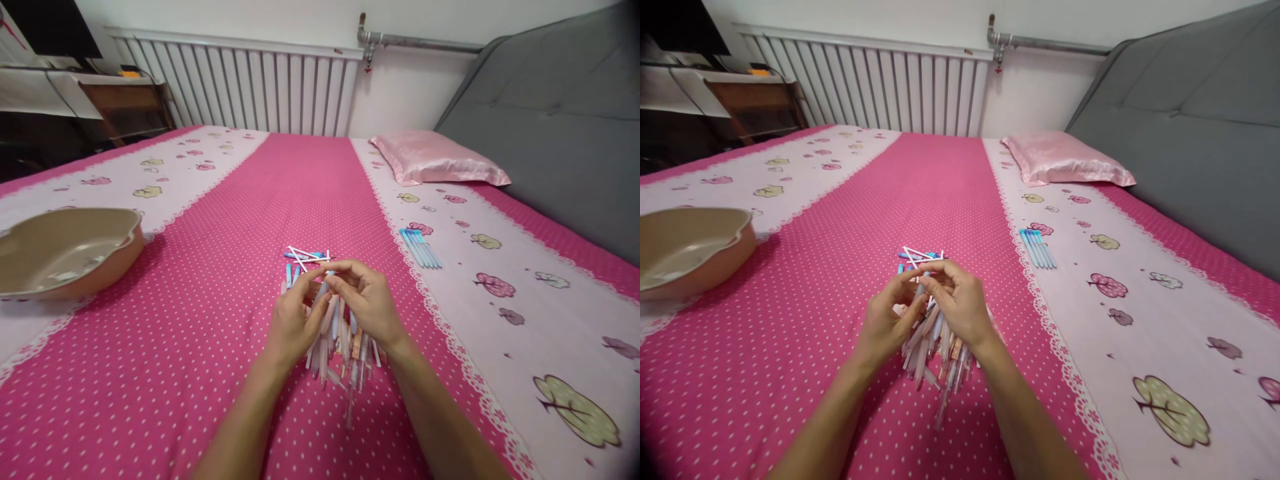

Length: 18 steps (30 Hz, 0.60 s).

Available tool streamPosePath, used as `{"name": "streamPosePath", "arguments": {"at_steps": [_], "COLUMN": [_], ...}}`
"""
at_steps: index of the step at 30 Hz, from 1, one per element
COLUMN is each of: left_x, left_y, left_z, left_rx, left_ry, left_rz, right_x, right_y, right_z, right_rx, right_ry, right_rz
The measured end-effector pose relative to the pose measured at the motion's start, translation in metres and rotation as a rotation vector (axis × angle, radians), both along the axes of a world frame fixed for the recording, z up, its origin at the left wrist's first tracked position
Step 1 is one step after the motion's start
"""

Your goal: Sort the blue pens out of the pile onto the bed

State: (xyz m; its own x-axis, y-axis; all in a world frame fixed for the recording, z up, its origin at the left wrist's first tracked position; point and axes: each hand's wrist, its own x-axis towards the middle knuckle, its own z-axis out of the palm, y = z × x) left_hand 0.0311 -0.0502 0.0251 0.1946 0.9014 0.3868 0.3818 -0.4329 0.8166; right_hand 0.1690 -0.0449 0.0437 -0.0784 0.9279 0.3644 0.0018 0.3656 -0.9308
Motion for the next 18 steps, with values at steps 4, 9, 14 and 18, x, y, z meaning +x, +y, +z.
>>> {"name": "streamPosePath", "arguments": {"at_steps": [4,9,14,18], "left_x": [-0.007,-0.023,-0.029,-0.028], "left_y": [0.004,0.013,0.019,0.018], "left_z": [0.002,0.002,-0.001,-0.002], "left_rx": [-0.018,-0.138,-0.236,-0.256], "left_ry": [-0.024,-0.256,-0.393,-0.353], "left_rz": [0.056,0.234,0.296,0.304], "right_x": [0.009,0.045,0.075,0.076], "right_y": [0.003,0.008,0.003,0.000], "right_z": [0.003,0.000,0.005,0.008], "right_rx": [-0.008,-0.271,-0.459,-0.617], "right_ry": [-0.126,-0.415,-0.808,-1.069], "right_rz": [0.003,-0.257,-0.220,-0.129]}}
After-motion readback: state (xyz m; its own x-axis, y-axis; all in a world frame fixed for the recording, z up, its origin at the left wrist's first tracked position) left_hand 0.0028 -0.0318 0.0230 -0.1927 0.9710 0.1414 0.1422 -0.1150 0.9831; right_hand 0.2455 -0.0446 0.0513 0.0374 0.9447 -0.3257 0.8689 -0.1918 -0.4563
